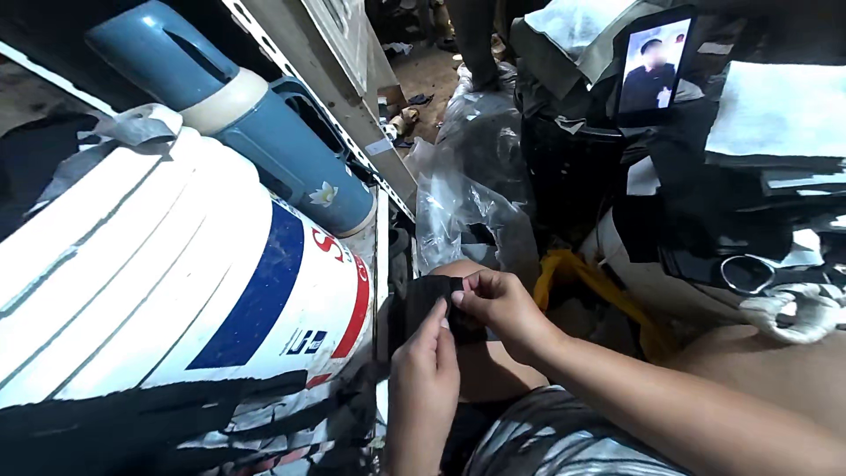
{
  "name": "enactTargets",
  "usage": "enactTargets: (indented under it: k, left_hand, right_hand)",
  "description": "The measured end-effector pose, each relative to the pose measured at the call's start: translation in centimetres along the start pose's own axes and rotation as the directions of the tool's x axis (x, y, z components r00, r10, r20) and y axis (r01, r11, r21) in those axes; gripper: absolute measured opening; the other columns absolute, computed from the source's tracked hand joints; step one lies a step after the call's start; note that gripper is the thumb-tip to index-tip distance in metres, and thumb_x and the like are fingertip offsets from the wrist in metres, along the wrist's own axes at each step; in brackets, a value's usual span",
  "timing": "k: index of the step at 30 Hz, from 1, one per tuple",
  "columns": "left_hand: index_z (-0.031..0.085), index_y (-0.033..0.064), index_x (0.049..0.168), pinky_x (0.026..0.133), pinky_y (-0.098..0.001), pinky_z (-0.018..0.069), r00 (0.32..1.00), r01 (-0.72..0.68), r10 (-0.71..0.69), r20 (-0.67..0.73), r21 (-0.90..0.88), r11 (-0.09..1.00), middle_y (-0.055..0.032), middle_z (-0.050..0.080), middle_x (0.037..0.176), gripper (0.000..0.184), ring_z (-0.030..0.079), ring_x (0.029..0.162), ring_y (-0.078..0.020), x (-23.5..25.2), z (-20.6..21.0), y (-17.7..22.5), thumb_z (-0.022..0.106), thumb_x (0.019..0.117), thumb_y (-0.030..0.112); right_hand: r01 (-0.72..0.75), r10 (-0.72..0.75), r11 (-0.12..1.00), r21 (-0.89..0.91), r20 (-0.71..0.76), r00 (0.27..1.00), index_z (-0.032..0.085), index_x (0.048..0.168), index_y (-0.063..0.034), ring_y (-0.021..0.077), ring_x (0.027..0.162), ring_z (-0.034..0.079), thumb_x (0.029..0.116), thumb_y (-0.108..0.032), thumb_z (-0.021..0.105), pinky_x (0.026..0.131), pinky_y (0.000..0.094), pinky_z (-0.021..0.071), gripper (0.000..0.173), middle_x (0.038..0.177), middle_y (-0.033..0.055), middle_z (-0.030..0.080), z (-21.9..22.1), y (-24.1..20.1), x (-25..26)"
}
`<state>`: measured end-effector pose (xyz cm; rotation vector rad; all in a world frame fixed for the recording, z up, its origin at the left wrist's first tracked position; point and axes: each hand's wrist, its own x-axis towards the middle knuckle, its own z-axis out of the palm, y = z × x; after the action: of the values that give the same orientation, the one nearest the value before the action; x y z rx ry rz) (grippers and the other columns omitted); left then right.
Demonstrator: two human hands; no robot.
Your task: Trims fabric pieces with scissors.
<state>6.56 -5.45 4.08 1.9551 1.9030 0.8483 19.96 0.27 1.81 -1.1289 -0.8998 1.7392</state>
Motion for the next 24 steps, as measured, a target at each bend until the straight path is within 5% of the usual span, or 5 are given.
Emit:
enactTargets:
  k: [6, 11, 14, 20, 24]
  left_hand:
    - [0.071, -0.0059, 0.121, 0.070, -0.0333, 0.0583, 0.980, -0.092, 0.110, -0.167, 0.111, 0.990, -0.0197, 0.076, 0.096, 0.033, 0.072, 0.073, -0.0199, 0.3, -0.1, -0.6, 0.052, 0.0949, 0.000]
    - [0.072, -0.0085, 0.118, 0.082, -0.0431, 0.0617, 0.975, -0.128, 0.157, -0.154, 0.183, 0.975, -0.0242, 0.073, 0.114, 0.031, 0.076, 0.096, -0.0331, 0.0, 0.7, -0.3, 0.054, 0.0933, -0.004]
    - [0.071, -0.0071, 0.122, 0.079, -0.0395, 0.0619, 0.981, -0.137, 0.158, -0.115, 0.166, 0.977, -0.0214, 0.074, 0.113, 0.033, 0.077, 0.091, -0.0291, -0.3, 1.9, 0.0, 0.053, 0.0940, -0.002]
    - [0.069, -0.0053, 0.126, 0.074, -0.0379, 0.0607, 0.998, -0.061, 0.064, -0.021, 0.109, 0.992, -0.0185, 0.077, 0.100, 0.034, 0.076, 0.081, -0.0249, -0.1, 1.4, 0.6, 0.053, 0.0962, 0.003]
    - [0.074, -0.0004, 0.110, 0.059, -0.0339, 0.0533, 0.998, 0.008, -0.014, 0.066, 0.080, 0.997, -0.0097, 0.070, 0.075, 0.028, 0.065, 0.064, -0.0164, 0.4, 0.7, 0.9, 0.052, 0.0954, 0.006]
  right_hand:
    - [0.024, -0.024, 0.999, 0.035, -0.015, 1.000, 0.065, 0.089, 0.0016, 0.0086, 0.065, 0.065, 0.0960, -0.001, 0.067, 0.065, 0.0236, 0.0578, 0.007, 0.075, 0.0043, 0.066, 0.0, 0.0, -0.2]
    - [0.022, -0.021, 0.999, 0.039, -0.011, 1.000, 0.066, 0.092, 0.0021, 0.0084, 0.066, 0.066, 0.0964, -0.001, 0.066, 0.066, 0.0237, 0.0580, 0.005, 0.077, 0.0048, 0.067, 0.3, 0.0, -0.2]
    - [0.026, -0.025, 0.998, 0.064, -0.010, 1.000, 0.067, 0.095, 0.0035, 0.0087, 0.067, 0.067, 0.0982, -0.001, 0.063, 0.066, 0.0241, 0.0589, 0.007, 0.079, 0.0055, 0.068, 0.4, 0.4, -0.1]
    - [0.069, -0.070, 0.996, 0.054, 0.015, 0.997, 0.068, 0.097, 0.0023, 0.0078, 0.071, 0.066, 0.0993, -0.005, 0.063, 0.070, 0.0243, 0.0576, 0.009, 0.080, 0.0039, 0.067, 0.2, 0.9, -0.2]
    - [0.127, -0.127, 0.992, 0.007, 0.084, 0.988, 0.066, 0.103, 0.0011, 0.0068, 0.079, 0.065, 0.0953, -0.012, 0.069, 0.076, 0.0243, 0.0561, 0.015, 0.086, 0.0026, 0.066, -0.1, 1.1, 0.1]
